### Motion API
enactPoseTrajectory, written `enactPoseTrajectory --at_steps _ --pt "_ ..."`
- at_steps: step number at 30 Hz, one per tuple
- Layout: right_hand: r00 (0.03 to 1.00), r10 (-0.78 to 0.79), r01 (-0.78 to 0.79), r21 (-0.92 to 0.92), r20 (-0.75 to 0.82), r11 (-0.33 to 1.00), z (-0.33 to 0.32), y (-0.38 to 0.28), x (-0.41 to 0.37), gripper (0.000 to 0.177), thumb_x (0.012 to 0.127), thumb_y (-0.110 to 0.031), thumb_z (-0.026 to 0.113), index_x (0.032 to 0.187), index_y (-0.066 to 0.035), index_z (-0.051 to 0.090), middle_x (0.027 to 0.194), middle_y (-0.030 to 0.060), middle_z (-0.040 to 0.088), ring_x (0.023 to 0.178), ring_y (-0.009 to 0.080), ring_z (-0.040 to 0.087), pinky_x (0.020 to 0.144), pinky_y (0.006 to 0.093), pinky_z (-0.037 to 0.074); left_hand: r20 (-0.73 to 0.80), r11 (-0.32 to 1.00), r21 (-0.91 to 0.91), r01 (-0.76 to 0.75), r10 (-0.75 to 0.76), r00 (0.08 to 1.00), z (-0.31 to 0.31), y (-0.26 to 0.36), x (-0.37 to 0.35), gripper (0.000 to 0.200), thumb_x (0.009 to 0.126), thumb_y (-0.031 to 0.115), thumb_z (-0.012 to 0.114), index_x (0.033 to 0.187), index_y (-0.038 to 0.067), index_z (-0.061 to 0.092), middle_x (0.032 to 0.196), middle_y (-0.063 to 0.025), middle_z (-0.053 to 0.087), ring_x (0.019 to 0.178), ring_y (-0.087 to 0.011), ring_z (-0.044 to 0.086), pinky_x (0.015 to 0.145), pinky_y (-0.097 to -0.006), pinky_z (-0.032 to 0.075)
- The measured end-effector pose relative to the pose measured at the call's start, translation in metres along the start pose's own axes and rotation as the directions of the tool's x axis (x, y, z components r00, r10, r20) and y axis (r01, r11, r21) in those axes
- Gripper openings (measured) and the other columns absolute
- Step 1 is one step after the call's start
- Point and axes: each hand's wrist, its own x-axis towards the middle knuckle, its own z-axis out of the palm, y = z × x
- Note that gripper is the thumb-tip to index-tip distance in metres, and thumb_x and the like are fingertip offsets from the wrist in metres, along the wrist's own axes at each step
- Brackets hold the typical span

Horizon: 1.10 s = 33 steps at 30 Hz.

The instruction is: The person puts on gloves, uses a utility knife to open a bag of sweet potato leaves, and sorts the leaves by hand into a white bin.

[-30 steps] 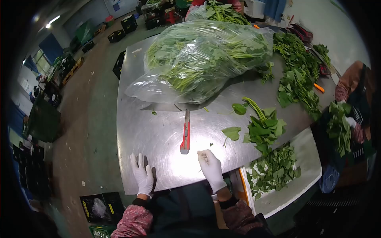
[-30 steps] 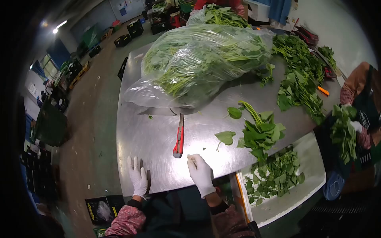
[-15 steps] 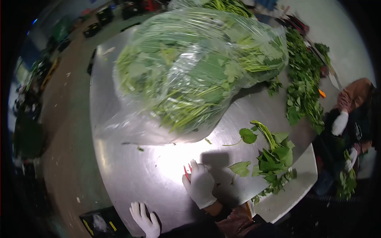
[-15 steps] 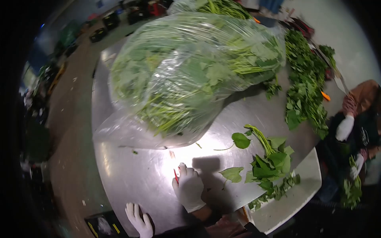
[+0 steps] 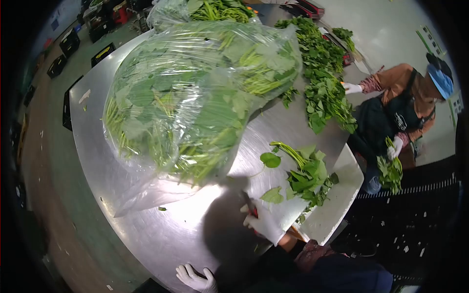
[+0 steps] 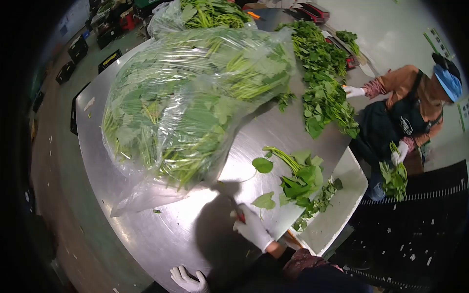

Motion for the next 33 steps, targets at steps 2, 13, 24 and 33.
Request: enactPoseTrajectory --at_steps 2,13,24,33 --pt "0.979 -0.146 0.152 0.027 -0.139 0.988 -0.012 0.010 0.000 0.029 0.083 0.005 0.055 0.111 -0.001 0.055 0.093 0.0077 0.063 0.064 0.0113 0.061 0.059 0.0260 0.049 -0.002 1.000 -0.008 -0.005 0.005 1.000 -0.007 0.003 -0.003 0.055 0.090 0.034 0.059 0.128 -0.006 0.054 0.131 -0.0302 0.051 0.123 -0.0497 0.045 0.108 -0.0582 0.030" --pt "0.972 -0.235 0.224 0.256 0.015 0.940 -0.042 0.042 -0.083 0.023 0.092 -0.005 0.061 0.113 0.001 0.056 0.082 0.0044 0.066 0.058 0.0059 0.057 0.051 0.0189 0.045 -0.114 0.848 -0.521 -0.099 0.046 0.992 -0.013 0.009 -0.102 0.036 0.081 0.005 0.061 0.117 -0.001 0.062 0.125 -0.0207 0.058 0.120 -0.0383 0.053 0.104 -0.0438 0.041" --pt "0.933 -0.342 0.337 0.059 0.109 0.939 -0.075 0.112 -0.161 0.017 0.092 -0.004 0.059 0.108 -0.003 0.060 0.082 0.0019 0.066 0.057 0.0045 0.056 0.050 0.0177 0.040 0.312 0.810 -0.520 -0.270 0.474 0.823 -0.017 0.000 -0.238 0.057 0.079 0.023 0.074 0.129 0.003 0.056 0.129 -0.0198 0.054 0.123 -0.0364 0.050 0.105 -0.0434 0.040" --pt "0.913 -0.401 0.407 -0.099 0.076 0.908 -0.078 0.117 -0.160 0.015 0.090 -0.007 0.061 0.103 -0.001 0.062 0.072 -0.0002 0.061 0.055 0.0052 0.055 0.049 0.0205 0.041 0.311 0.700 -0.483 -0.526 0.699 0.644 -0.006 0.004 -0.236 0.056 0.087 0.026 0.069 0.135 0.005 0.051 0.131 -0.0164 0.056 0.128 -0.0379 0.047 0.108 -0.0442 0.037"
